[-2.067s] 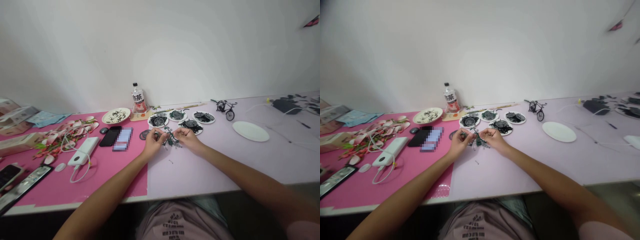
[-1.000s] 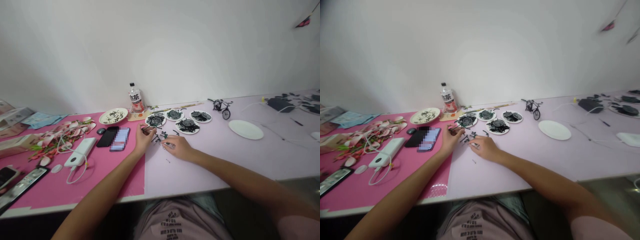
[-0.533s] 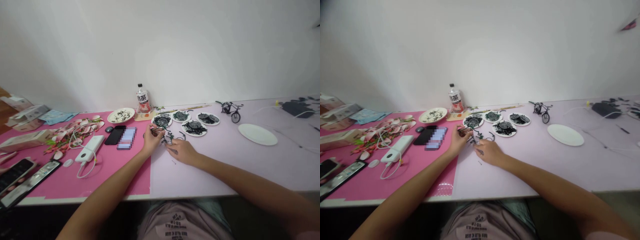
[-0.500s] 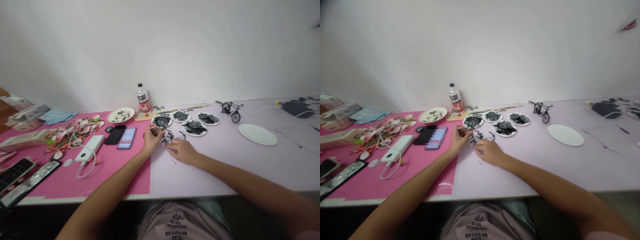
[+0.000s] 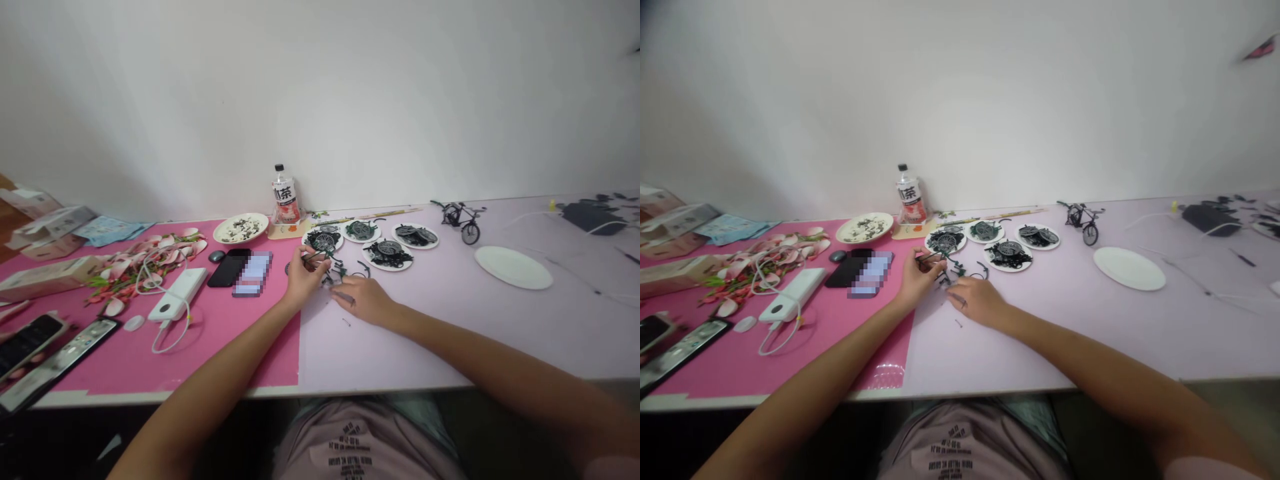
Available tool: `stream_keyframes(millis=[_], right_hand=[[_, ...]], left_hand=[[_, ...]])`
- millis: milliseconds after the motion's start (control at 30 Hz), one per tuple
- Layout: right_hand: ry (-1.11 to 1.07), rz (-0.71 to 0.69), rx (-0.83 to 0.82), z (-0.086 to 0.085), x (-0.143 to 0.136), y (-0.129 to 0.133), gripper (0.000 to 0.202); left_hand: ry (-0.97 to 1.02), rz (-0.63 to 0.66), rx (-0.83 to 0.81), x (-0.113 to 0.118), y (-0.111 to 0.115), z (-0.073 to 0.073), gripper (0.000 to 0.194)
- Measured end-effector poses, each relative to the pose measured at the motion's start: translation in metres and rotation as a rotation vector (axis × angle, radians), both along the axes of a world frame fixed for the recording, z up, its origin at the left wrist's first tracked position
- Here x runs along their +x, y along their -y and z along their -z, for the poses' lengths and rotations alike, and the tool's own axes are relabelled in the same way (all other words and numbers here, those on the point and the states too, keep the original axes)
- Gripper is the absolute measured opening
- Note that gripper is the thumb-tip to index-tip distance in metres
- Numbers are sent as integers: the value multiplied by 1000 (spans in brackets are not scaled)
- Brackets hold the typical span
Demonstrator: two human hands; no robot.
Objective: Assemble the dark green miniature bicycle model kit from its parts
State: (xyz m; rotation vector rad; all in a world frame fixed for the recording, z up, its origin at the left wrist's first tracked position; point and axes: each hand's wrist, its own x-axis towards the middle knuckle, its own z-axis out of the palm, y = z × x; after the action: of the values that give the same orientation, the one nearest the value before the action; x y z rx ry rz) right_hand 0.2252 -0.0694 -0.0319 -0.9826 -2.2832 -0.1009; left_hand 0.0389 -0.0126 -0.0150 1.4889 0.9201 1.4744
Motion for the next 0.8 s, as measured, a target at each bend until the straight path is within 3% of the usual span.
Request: stream_keyframes(millis=[333,600,800], right_hand=[[-67,-236,-130,3,2,-4,28],[-1,-226,-127,4,2,-6,28],[28,-181,-142,-7,1,-2,18]], left_hand=[[0,20,-7,1,1,4,51],[-35,-5,-27,2,6,0,48],[-41,-17,-12,4,8,-3,48]])
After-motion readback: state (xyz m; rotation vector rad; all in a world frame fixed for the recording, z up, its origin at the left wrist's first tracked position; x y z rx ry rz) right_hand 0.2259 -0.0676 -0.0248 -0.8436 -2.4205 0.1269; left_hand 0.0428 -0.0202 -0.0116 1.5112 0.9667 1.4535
